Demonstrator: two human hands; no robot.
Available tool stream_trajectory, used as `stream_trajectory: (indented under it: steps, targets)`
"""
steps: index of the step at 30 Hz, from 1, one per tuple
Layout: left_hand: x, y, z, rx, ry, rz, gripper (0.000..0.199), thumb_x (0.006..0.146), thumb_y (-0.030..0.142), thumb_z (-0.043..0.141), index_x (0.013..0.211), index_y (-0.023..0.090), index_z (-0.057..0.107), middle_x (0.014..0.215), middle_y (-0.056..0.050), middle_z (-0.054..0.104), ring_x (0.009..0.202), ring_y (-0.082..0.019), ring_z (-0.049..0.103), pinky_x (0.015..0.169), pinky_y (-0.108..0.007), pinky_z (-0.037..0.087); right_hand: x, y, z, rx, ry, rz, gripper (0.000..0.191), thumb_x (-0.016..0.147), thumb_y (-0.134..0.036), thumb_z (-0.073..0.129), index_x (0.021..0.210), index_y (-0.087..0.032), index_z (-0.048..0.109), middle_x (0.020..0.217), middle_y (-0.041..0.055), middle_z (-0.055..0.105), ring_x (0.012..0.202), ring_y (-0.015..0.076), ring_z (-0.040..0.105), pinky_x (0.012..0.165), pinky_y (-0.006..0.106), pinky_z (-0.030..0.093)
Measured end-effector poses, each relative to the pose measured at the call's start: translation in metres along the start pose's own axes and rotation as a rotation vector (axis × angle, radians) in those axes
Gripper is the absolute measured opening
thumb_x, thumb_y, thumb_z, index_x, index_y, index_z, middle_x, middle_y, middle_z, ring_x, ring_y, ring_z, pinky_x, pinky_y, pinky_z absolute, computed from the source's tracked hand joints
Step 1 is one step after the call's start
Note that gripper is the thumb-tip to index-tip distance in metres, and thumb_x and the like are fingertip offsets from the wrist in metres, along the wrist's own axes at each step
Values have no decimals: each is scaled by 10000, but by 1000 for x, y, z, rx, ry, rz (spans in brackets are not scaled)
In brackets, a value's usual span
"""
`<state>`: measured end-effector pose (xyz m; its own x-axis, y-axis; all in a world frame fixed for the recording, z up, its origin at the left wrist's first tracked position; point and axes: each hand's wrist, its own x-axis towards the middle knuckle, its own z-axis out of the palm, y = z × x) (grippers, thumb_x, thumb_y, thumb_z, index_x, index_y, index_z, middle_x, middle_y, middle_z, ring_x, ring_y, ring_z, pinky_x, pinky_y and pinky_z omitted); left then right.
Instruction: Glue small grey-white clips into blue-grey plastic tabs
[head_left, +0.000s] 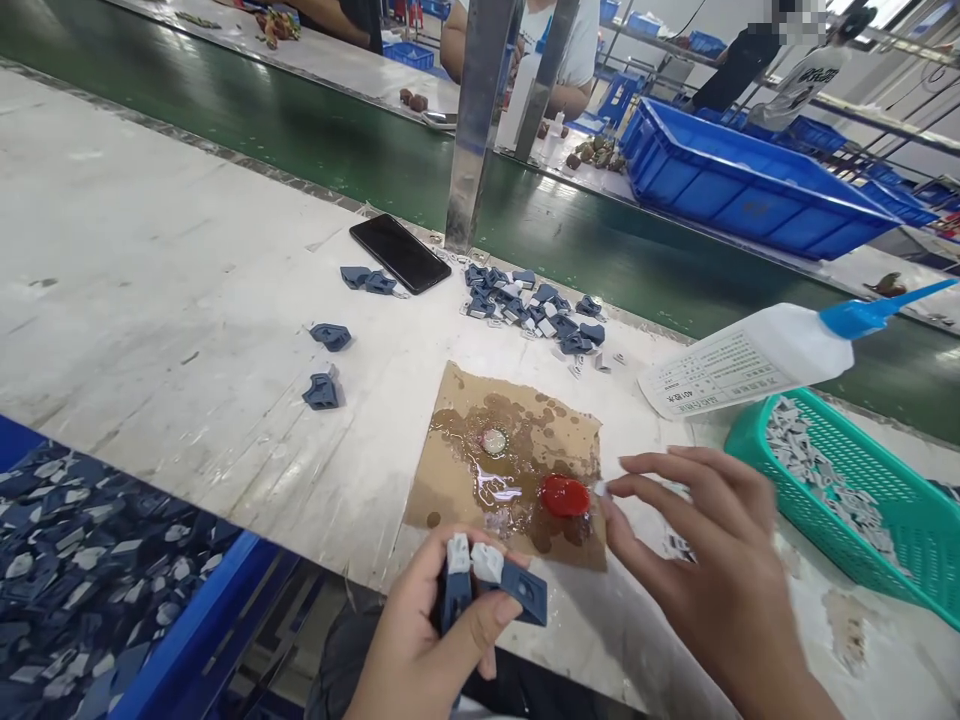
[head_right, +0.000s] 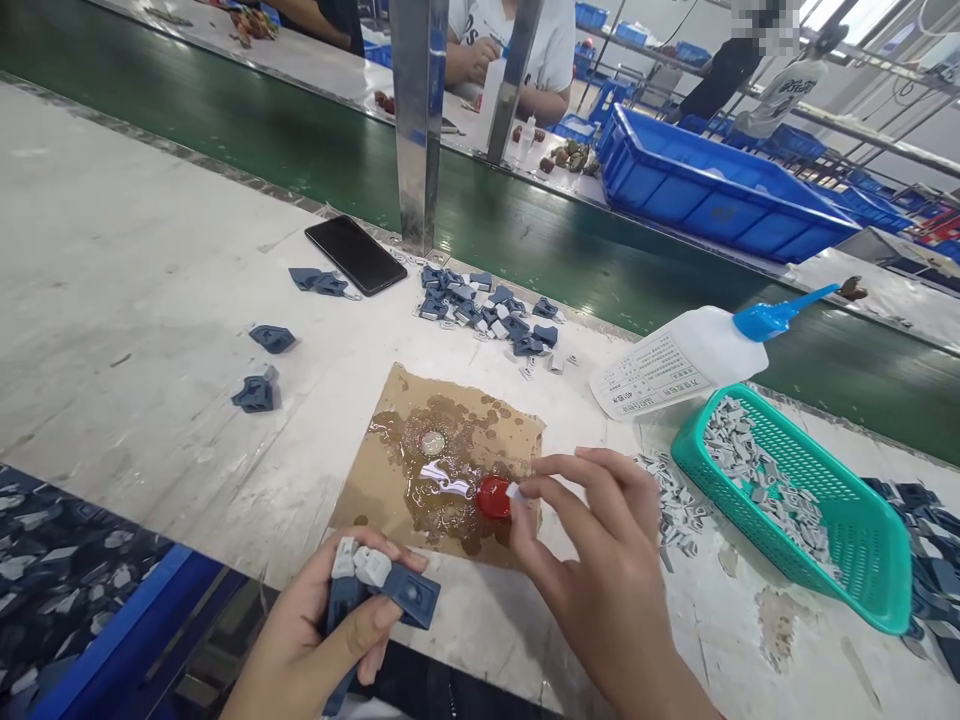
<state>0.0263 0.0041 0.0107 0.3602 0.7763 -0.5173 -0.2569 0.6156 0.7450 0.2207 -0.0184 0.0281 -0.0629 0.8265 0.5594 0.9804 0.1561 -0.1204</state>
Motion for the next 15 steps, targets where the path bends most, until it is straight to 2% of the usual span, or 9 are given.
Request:
stream_trajectory:
  steps: [5, 9, 15]
  targets:
    - [0, -4, 4, 36, 30, 31, 258, 633, 380, 764, 769, 212, 624, 774, 19, 712, 403, -16, 450, 426, -129, 388, -2, -17, -9, 97, -15, 2, 71, 800, -136, 574, 860, -175, 569, 883, 83, 600, 904, 222, 482, 809, 391, 395]
    - [-4, -3, 5, 102, 41, 91, 196, 634, 355, 756, 746, 231, 653, 791, 19, 713, 418, -29, 452, 421, -128, 403, -6, -29, -18, 254, -101, -76, 129, 759, -122, 571, 868, -191, 561, 891, 68, 576, 912, 200, 480, 790, 340, 427]
    - [-7, -3, 4, 137, -8, 121, 153, 652, 343, 739, 744, 252, 658, 797, 19, 728, 425, -39, 431, 420, -125, 403, -16, -31, -11, 337, -132, -93, 212, 710, -107, 609, 899, -190, 556, 911, 68, 565, 952, 200, 474, 814, 339, 447]
